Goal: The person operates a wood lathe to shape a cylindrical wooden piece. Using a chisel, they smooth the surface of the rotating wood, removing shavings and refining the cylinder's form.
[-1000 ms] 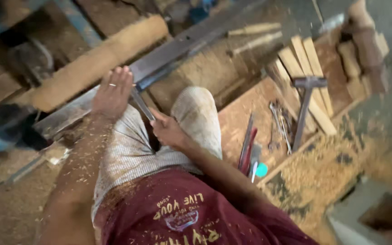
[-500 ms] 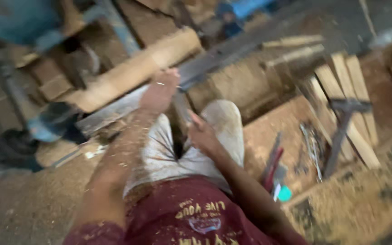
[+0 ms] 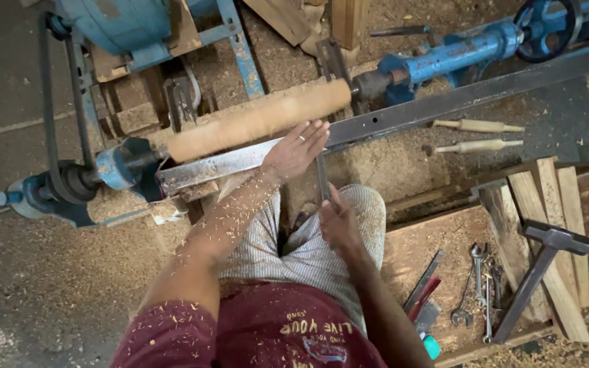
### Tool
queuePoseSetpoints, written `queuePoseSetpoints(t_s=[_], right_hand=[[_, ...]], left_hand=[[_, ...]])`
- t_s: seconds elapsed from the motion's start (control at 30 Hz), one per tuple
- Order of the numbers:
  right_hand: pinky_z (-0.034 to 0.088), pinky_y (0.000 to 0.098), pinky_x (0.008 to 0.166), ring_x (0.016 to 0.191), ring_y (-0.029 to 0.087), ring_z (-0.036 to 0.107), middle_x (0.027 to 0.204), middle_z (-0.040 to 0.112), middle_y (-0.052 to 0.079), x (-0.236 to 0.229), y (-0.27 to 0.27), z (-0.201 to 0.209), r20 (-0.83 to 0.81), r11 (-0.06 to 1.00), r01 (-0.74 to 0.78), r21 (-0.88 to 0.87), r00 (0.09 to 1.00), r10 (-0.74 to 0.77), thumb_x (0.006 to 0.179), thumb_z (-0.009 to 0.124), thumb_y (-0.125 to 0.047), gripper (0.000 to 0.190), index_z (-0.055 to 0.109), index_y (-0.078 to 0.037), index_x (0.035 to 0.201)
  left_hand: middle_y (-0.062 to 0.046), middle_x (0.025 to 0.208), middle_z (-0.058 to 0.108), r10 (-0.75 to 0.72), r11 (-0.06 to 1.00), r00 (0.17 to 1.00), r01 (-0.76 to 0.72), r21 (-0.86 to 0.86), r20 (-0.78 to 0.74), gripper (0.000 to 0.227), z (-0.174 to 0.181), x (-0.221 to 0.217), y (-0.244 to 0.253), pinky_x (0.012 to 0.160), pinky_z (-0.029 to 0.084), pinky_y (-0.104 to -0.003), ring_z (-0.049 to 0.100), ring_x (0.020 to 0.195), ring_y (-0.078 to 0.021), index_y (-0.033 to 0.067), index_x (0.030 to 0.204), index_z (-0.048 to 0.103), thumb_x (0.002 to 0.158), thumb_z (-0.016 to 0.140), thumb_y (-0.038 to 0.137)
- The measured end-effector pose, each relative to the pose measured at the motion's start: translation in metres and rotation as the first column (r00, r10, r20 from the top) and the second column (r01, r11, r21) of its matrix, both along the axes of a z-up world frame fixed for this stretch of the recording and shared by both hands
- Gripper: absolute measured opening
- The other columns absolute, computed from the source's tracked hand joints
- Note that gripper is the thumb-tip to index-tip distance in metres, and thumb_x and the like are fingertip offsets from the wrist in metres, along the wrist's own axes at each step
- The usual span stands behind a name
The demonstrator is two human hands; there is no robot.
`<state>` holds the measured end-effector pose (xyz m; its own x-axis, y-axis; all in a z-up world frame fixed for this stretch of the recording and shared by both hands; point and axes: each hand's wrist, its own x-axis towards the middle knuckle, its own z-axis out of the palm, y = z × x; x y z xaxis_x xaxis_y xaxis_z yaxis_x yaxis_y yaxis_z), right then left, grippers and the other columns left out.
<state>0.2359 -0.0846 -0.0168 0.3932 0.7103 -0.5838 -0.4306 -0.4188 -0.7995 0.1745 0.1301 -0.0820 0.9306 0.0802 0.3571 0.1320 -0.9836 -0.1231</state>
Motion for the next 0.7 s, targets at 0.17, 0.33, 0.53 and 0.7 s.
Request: queuePoseSetpoints(t_s=[0.17,0.33,0.53,0.7], right_hand=[[0.030,0.0236,0.036,0.042,0.006,0.037,0.058,0.045,-0.005,0.010,0.000,0.004,-0.018,0.999,0.003,-0.052,1.000,-0.004,0.102,0.046,-0.017,0.058,0.036,-0.017,0.160],[0.033,0.0233,0.037,0.043,0.006,0.040,0.061,0.047,-0.005,0.022,0.000,0.000,-0.030,0.999,0.043,-0.006,0.999,-0.043,0.102,0.048,-0.015,0.063,0.031,-0.016,0.163],[0.031,0.0246,0.036,0.042,0.007,0.037,0.059,0.044,-0.004,0.031,-0.003,-0.001,-0.041,0.998,0.061,-0.022,0.997,-0.062,0.100,0.048,-0.012,0.067,0.026,-0.015,0.164],[0.034,0.0253,0.036,0.041,0.008,0.038,0.058,0.045,-0.003,0.035,-0.001,-0.002,-0.026,0.994,0.079,-0.072,0.996,-0.081,0.103,0.046,-0.015,0.063,0.027,-0.018,0.163]], left_hand=[[-0.018,0.162,0.042,0.003,1.000,1.000,-0.002,0.014,-0.014,0.051,-0.009,0.013,0.000,0.129,0.024,-0.047,0.037,0.152,-0.0321,-0.0058,0.150,0.042,0.108,0.045,0.024],[-0.016,0.164,0.038,0.009,0.999,0.999,-0.010,-0.036,-0.034,0.054,-0.011,0.033,-0.004,0.129,0.022,-0.045,0.034,0.154,-0.0302,-0.0032,0.153,0.040,0.107,0.043,0.025],[-0.018,0.164,0.037,0.011,1.000,0.997,-0.012,-0.007,-0.081,0.055,-0.006,0.041,-0.004,0.129,0.021,-0.046,0.033,0.154,-0.0307,-0.0036,0.154,0.039,0.106,0.042,0.023],[-0.017,0.164,0.039,0.004,1.000,0.999,-0.003,0.012,-0.037,0.053,0.000,0.050,-0.005,0.129,0.022,-0.045,0.035,0.154,-0.0287,-0.0031,0.152,0.042,0.104,0.043,0.020]])
